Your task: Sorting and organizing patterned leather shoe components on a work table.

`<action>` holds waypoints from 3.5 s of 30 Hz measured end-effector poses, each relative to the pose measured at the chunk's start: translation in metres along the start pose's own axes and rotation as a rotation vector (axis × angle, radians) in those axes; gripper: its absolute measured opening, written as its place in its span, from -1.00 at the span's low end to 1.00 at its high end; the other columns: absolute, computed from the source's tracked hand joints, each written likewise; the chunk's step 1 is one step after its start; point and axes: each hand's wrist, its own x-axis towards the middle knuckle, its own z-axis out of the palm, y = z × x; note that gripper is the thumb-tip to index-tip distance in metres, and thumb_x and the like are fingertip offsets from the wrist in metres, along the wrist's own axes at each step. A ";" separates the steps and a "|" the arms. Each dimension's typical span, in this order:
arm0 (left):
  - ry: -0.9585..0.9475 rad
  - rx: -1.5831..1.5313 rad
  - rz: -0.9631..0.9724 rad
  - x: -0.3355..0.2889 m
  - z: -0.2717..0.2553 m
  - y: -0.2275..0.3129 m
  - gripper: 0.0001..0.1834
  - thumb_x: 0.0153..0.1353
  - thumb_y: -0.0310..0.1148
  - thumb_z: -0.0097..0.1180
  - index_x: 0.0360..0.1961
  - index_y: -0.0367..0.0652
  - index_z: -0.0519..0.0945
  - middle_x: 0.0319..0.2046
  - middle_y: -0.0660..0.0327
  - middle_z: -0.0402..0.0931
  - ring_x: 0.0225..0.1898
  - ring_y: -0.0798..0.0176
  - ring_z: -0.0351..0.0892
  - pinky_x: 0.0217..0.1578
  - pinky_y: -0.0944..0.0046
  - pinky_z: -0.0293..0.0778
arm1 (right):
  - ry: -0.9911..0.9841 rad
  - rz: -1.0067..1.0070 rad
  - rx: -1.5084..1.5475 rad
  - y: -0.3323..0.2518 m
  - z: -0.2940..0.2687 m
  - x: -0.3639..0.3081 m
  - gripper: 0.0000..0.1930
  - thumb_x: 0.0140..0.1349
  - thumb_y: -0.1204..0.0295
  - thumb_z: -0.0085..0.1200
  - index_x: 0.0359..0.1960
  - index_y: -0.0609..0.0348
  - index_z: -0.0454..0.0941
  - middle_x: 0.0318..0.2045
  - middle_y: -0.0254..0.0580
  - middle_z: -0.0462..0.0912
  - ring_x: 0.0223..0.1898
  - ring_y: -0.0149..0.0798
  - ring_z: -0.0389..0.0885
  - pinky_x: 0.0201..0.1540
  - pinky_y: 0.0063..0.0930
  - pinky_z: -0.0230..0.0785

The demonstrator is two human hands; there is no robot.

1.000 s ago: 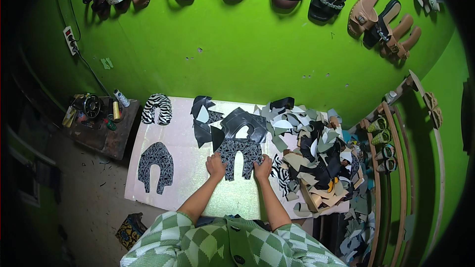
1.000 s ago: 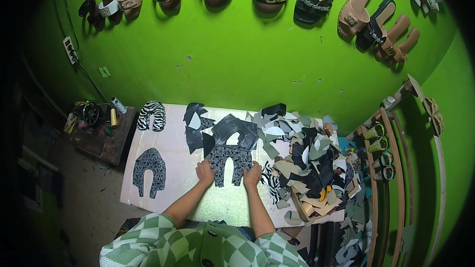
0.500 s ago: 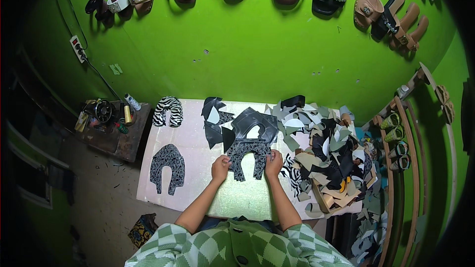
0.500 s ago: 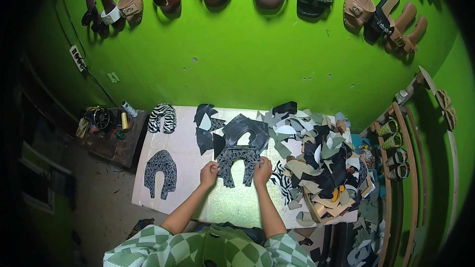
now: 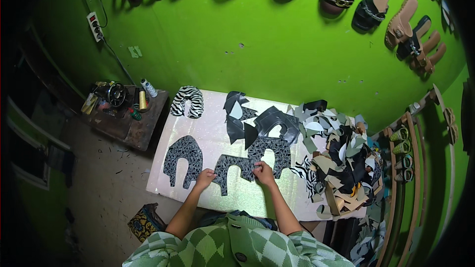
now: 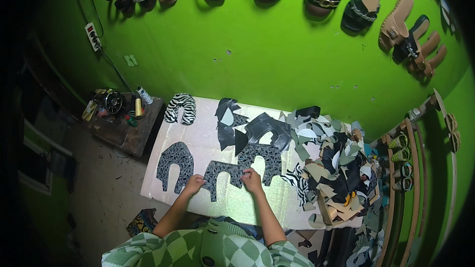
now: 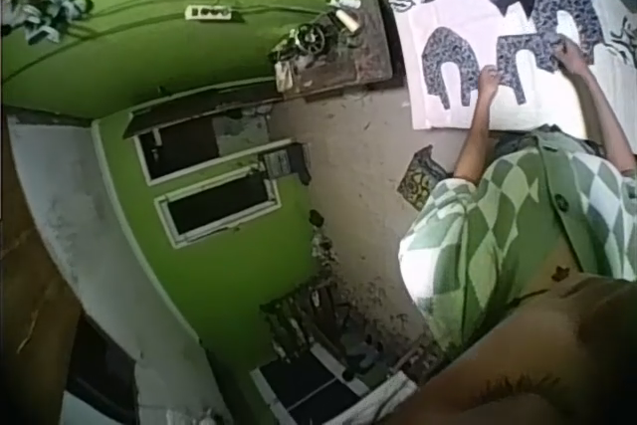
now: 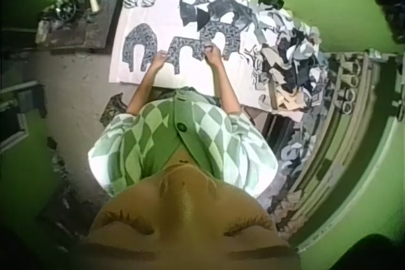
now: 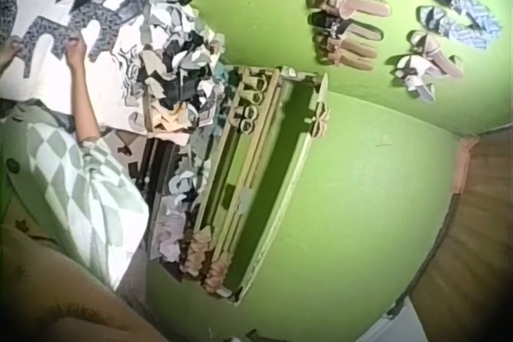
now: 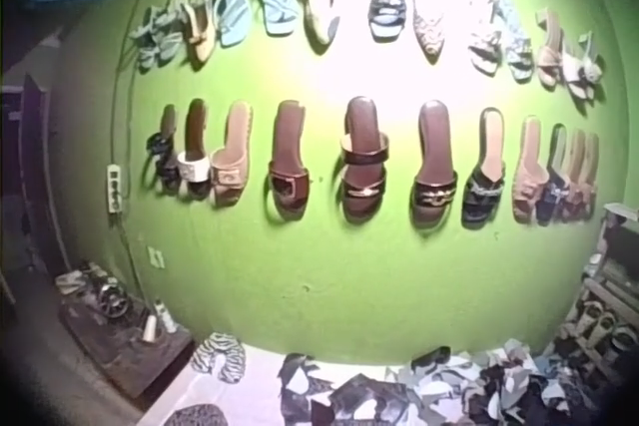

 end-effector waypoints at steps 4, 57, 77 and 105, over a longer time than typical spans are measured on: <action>-0.091 0.194 -0.031 -0.006 -0.018 -0.005 -0.69 -0.08 -0.20 0.26 -0.35 -0.16 0.57 -0.43 0.11 0.59 -0.36 0.14 0.59 -0.31 0.24 0.46 | -0.022 0.147 -0.573 0.005 0.011 0.008 -0.72 -0.14 0.29 0.26 -0.38 0.12 0.57 -0.50 -0.11 0.62 -0.44 -0.14 0.61 -0.34 -0.33 0.43; 0.006 -0.142 0.364 0.097 -0.005 0.070 -0.83 0.10 -0.53 0.05 -0.24 -0.25 0.46 -0.32 0.18 0.53 -0.26 0.35 0.52 -0.25 0.37 0.44 | -0.024 -0.263 -0.820 -0.074 0.027 0.258 -0.45 -0.26 0.29 0.37 -0.18 0.07 0.38 -0.26 -0.03 0.44 -0.14 0.02 0.43 -0.07 -0.21 0.33; 0.022 -0.175 0.345 0.063 -0.012 0.109 -0.46 0.00 -0.40 0.24 0.01 -0.20 0.32 -0.28 0.10 0.47 -0.33 0.24 0.52 -0.31 0.33 0.45 | -0.403 -0.393 -0.141 -0.087 0.002 0.130 -0.72 0.01 0.40 0.19 -0.24 0.25 0.54 -0.36 -0.02 0.62 -0.34 -0.22 0.56 -0.20 -0.38 0.35; 0.223 0.132 0.082 0.066 0.022 0.051 -0.71 -0.16 -0.25 0.34 -0.44 -0.18 0.57 -0.48 0.16 0.60 -0.40 0.18 0.59 -0.34 0.26 0.47 | 0.096 0.074 -0.182 0.005 0.027 0.053 -0.80 -0.22 0.40 0.36 -0.58 0.19 0.59 -0.63 -0.29 0.60 -0.60 -0.44 0.52 -0.46 -0.58 0.37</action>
